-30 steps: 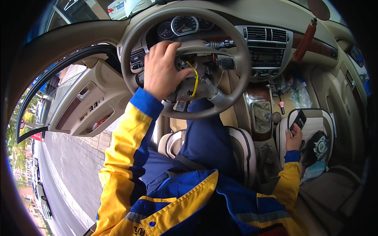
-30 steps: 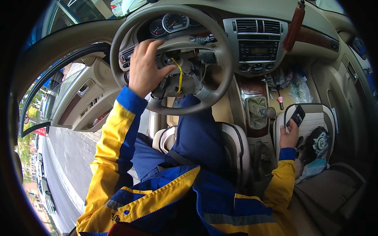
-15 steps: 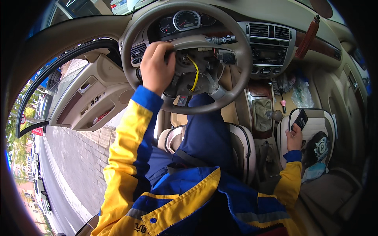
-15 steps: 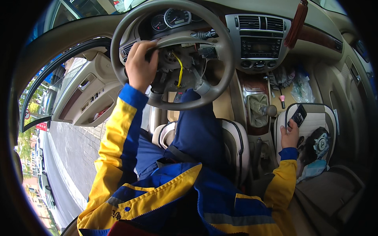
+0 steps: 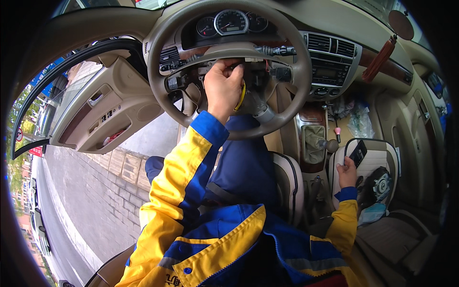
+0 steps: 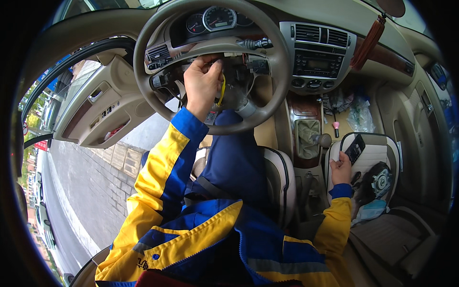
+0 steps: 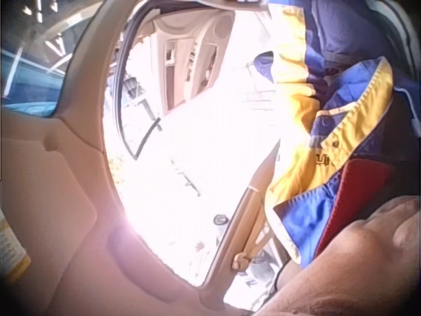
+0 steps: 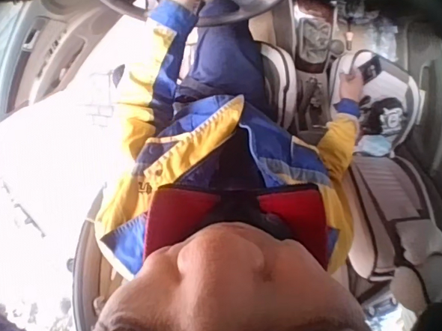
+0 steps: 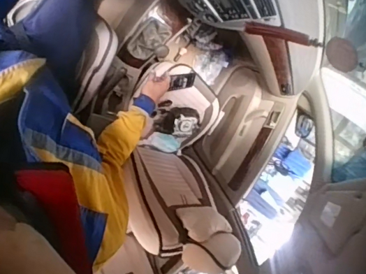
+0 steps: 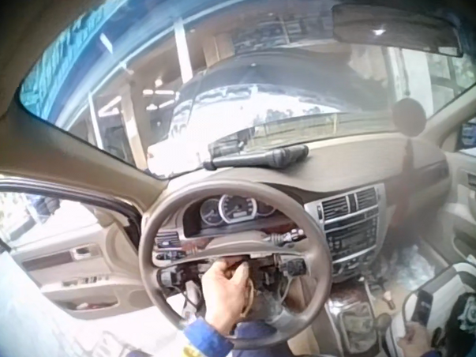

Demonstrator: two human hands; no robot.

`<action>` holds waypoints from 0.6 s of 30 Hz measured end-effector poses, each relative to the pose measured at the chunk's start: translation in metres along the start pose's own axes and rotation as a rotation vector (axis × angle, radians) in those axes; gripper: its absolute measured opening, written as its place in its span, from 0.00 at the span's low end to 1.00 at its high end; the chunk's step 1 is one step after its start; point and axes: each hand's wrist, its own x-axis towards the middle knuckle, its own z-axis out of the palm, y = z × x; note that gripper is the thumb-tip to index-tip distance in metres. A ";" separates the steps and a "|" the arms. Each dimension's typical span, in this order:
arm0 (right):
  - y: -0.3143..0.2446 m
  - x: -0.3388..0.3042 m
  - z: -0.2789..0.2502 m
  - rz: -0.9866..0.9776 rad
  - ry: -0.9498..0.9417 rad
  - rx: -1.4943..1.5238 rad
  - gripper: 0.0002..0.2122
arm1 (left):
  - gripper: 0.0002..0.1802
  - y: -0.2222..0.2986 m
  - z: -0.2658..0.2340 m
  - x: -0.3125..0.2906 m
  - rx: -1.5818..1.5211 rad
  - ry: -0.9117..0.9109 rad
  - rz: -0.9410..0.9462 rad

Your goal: The person connects a yellow wire to a black connector inside the steering column, then exits the vehicle and retrieves a socket wrench from a tool tray in the workshop.

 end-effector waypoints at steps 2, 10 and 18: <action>-0.002 -0.002 0.001 0.007 -0.004 -0.043 0.26 | 0.11 0.001 0.002 -0.001 -0.022 -0.004 -0.013; -0.009 -0.005 0.003 0.023 -0.040 -0.014 0.27 | 0.11 0.020 0.019 0.005 -0.052 0.041 -0.136; 0.000 -0.004 -0.002 -0.039 -0.085 0.049 0.26 | 0.09 0.011 0.018 0.012 -0.061 0.049 -0.135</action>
